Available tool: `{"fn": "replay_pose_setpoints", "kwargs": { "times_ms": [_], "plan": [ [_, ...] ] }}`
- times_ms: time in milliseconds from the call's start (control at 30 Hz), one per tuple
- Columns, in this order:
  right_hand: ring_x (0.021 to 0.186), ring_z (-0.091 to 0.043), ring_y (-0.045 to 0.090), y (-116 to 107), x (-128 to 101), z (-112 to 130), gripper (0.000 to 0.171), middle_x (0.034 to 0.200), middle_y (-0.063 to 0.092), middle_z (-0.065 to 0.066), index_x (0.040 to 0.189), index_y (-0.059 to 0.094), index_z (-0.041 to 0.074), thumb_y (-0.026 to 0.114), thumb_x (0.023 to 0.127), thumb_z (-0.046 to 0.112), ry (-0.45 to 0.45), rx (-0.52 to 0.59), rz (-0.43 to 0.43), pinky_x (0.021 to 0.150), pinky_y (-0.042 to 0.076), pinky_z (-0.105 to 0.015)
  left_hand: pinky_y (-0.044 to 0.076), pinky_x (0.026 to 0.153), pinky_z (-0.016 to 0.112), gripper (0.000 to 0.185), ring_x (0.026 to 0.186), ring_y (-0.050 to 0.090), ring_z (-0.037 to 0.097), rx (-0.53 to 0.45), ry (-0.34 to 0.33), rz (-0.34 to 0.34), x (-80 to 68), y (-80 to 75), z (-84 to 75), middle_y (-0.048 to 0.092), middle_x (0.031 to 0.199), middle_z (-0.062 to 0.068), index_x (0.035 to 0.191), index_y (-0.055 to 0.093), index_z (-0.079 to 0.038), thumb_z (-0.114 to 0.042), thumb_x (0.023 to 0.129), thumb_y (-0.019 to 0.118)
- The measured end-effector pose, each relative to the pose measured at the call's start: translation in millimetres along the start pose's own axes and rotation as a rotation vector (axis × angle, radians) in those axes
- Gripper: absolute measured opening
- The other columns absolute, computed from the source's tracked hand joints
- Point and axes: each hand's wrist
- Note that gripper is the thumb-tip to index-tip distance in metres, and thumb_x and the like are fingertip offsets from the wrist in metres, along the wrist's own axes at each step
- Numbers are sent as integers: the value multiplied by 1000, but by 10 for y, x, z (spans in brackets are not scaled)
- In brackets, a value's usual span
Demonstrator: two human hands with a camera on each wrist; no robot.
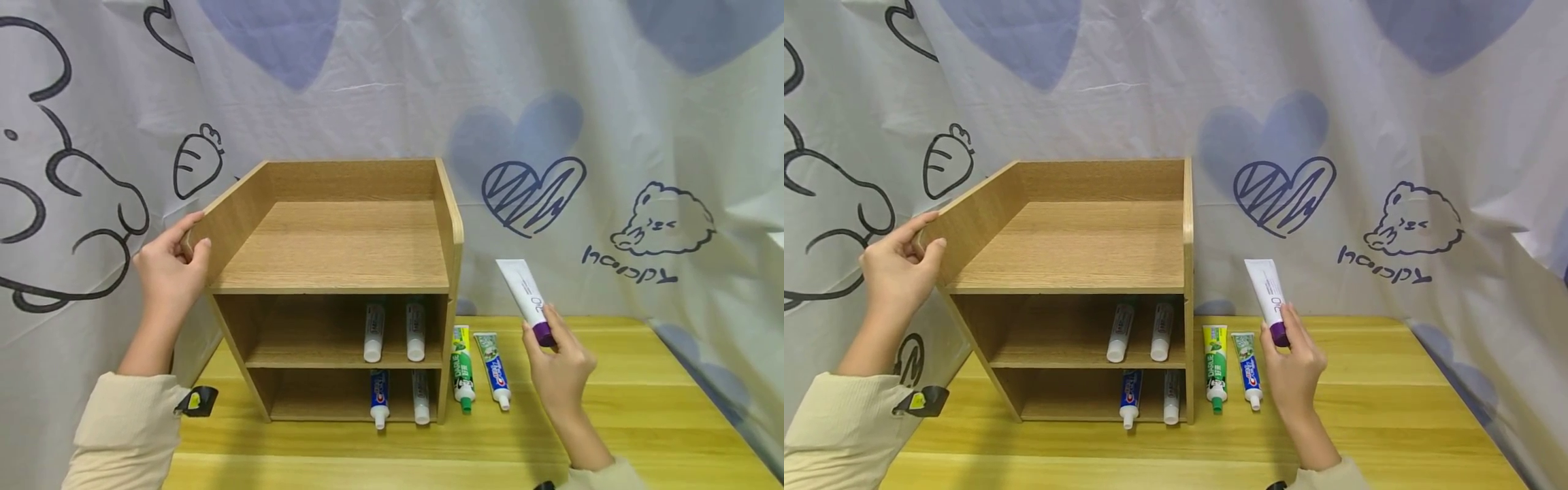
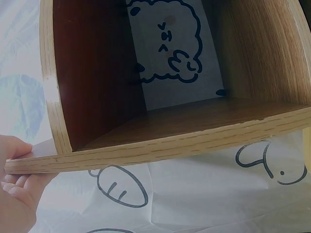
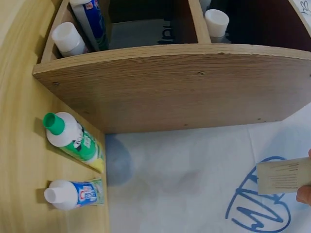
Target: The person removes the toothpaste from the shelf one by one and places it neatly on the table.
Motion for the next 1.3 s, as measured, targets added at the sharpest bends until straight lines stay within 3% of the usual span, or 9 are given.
{"fn": "replay_pose_setpoints", "kwargs": {
  "times_ms": [733, 933, 1133, 1300],
  "plan": [
    [87, -49, 61, -71, -380, -329, 42, 105, 61, -31, 104, 63, -13, 74, 63, -14, 54, -50, -7, 72, 37, 3, 20, 41, 13, 35, 39, 25, -9, 26, -34, 31, -4, -4, 20, 30, 46, -25, 112, 68, -7, 0, 79, 59],
    [94, -40, 61, -97, -460, -421, 43, 107, 62, -28, 107, 63, -11, 74, 66, -11, 81, -98, 13, 73, 37, 3, 20, 41, 12, 35, 39, 26, -9, 21, -27, 26, 0, -2, 12, 30, 46, -25, 112, 68, -7, 0, 79, 59],
    [102, -11, 58, -77, -524, -515, 44, 102, 63, -30, 104, 64, -12, 75, 61, -14, 44, -64, -2, 72, 38, 3, 19, 40, 12, 35, 39, 26, -9, 11, -24, 22, 11, -4, 11, 30, 46, -25, 112, 68, -6, 1, 79, 58],
    [102, -1, 54, -56, -569, -578, 46, 100, 63, -31, 103, 64, -12, 75, 58, -17, 36, -50, -3, 72, 37, 2, 19, 40, 12, 35, 39, 25, -9, 19, -29, 25, 13, 0, 25, 30, 46, -24, 113, 68, -7, 1, 80, 59]
  ]
}}
Point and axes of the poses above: each hand's wrist, its own x-axis towards the middle knuckle, its own y-axis out of the palm, z = x × y
